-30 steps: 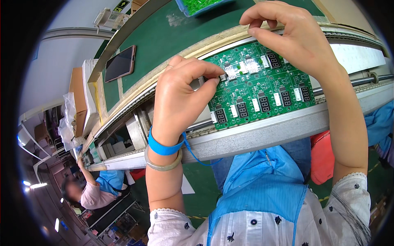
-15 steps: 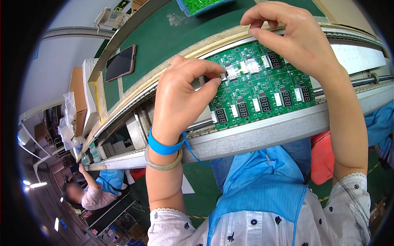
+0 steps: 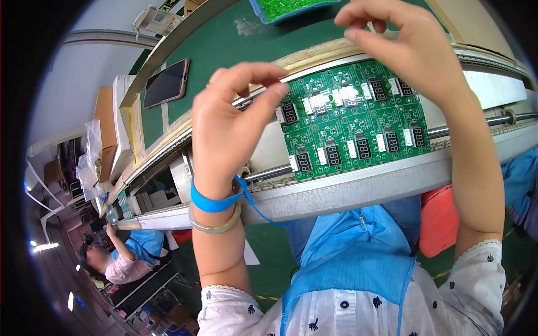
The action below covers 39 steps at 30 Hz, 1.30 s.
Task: The person inserts small green electronic components into a green circuit board by hand. The person repeatedly picks components from a blue container and places them into specific slots on the board, working on a single board throughout the clip.
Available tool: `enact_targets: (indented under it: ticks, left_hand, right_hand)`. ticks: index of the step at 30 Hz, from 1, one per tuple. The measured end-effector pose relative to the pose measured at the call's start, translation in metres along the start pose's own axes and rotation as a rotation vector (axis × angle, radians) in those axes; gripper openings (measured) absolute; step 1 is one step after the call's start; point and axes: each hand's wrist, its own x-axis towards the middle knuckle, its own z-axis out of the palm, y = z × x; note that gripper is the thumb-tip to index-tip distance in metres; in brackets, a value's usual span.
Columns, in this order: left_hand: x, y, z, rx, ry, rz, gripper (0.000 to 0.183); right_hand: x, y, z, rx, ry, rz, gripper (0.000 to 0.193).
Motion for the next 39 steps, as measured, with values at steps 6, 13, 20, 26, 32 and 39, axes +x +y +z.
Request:
enact_targets:
  ticks: [6,13,20,26,32,39]
  left_hand:
    - [0.051,0.013,-0.004,0.226,0.004,0.153,0.018]
    - [0.125,-0.009,0.023,0.579,0.082,0.258,0.013]
    - [0.132,-0.016,0.031,0.476,0.203,0.355,0.01]
    - [0.131,-0.011,0.028,0.419,0.282,0.319,0.012]
    - [0.13,-0.007,0.026,0.349,0.305,0.276,0.014]
    - [0.122,-0.013,0.028,0.313,0.266,0.234,0.014]
  right_hand:
    - [0.059,-0.001,-0.013,-0.338,-0.103,-0.074,0.02]
    - [0.111,0.025,0.015,-0.907,-0.305,-0.152,0.016]
    - [0.11,0.04,0.019,-0.691,-0.064,-0.21,0.014]
    - [0.111,0.032,0.02,-0.533,0.012,-0.072,0.016]
    - [0.106,0.04,0.011,-0.328,0.085,-0.12,0.017]
    - [0.102,0.034,0.025,-0.351,0.03,-0.094,0.018]
